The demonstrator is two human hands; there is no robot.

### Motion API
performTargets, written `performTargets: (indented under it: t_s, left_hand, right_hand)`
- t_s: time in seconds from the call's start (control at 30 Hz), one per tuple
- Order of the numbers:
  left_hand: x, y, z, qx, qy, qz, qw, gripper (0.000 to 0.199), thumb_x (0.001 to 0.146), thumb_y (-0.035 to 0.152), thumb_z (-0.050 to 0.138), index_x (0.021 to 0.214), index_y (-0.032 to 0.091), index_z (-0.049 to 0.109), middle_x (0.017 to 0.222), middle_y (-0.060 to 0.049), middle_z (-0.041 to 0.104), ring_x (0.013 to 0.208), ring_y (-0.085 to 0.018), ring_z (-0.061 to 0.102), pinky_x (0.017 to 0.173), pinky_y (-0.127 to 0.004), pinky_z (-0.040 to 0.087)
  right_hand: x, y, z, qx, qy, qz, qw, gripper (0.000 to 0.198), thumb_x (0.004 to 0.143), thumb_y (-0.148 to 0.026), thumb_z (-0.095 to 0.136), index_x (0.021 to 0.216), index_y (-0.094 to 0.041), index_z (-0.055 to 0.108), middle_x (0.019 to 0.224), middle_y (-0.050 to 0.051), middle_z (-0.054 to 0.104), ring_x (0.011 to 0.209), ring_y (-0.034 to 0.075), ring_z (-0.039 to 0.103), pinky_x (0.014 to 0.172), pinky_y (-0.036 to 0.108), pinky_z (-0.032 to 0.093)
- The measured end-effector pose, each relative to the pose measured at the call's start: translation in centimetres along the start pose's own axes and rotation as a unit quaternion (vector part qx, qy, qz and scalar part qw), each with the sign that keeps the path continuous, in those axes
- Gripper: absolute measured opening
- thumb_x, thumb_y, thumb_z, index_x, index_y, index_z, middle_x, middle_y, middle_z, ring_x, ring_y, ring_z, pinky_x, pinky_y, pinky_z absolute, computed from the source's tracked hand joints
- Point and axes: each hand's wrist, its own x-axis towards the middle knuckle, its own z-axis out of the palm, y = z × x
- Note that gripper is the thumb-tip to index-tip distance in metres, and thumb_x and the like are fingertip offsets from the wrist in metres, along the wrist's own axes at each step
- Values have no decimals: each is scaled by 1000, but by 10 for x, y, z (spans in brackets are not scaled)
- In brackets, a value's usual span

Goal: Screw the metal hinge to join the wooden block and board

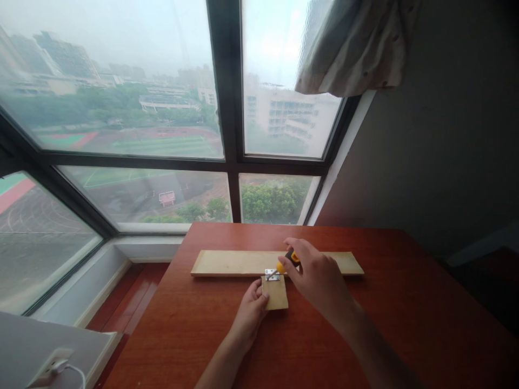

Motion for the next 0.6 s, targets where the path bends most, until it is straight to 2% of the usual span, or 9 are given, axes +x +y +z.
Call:
performTargets:
  t_s: [0.07, 0.17, 0.23, 0.4, 0.5, 0.6]
  left_hand:
    - [0, 0, 0, 0, -2, 3, 1000, 55, 63, 23, 81, 112, 16, 59, 105, -14, 71, 96, -28, 67, 80, -32, 51]
    - [0, 0, -1, 3, -1, 4, 1000, 56, 63, 23, 82, 113, 15, 59, 105, -14, 71, 96, -28, 68, 78, -31, 51]
    - [0, -1, -1, 2, 0, 3, 1000, 55, 63, 23, 81, 113, 15, 59, 107, -15, 71, 96, -28, 68, 77, -31, 52]
    - [2, -3, -3, -1, 1, 0, 1000, 55, 64, 22, 81, 113, 16, 57, 110, -14, 70, 98, -29, 67, 80, -33, 52]
    - [4, -4, -4, -5, 0, 1, 1000, 56, 63, 22, 82, 112, 15, 56, 110, -15, 70, 99, -29, 67, 83, -34, 52]
    - [7, -5, -7, -9, 1, -5, 1000, 57, 61, 21, 82, 111, 15, 57, 111, -15, 69, 101, -30, 66, 81, -33, 52]
  right_hand:
    - [0, 1, 0, 15, -3, -3, 1000, 29, 89, -25, 47, 116, -23, 55, 108, 4, 67, 87, 20, 65, 74, 32, 48]
    - [-3, 1, -4, 33, -5, -30, 999, 44, 79, -15, 51, 122, -23, 51, 116, 5, 64, 101, 21, 62, 84, 32, 47]
    - [-5, 2, -6, 35, -8, -40, 999, 49, 77, -15, 53, 125, -23, 50, 120, 5, 62, 105, 22, 60, 85, 32, 47]
    - [-6, 9, -1, 17, -6, 5, 1000, 28, 90, -33, 49, 115, -24, 56, 106, 4, 68, 88, 22, 66, 73, 32, 48]
    - [-6, 11, -1, 40, -6, 5, 999, 25, 89, -25, 46, 112, -24, 56, 106, 4, 67, 89, 20, 65, 75, 31, 47]
    - [-10, 11, -5, 46, -8, -9, 999, 40, 79, -15, 50, 118, -24, 52, 114, 4, 64, 94, 21, 63, 79, 31, 47]
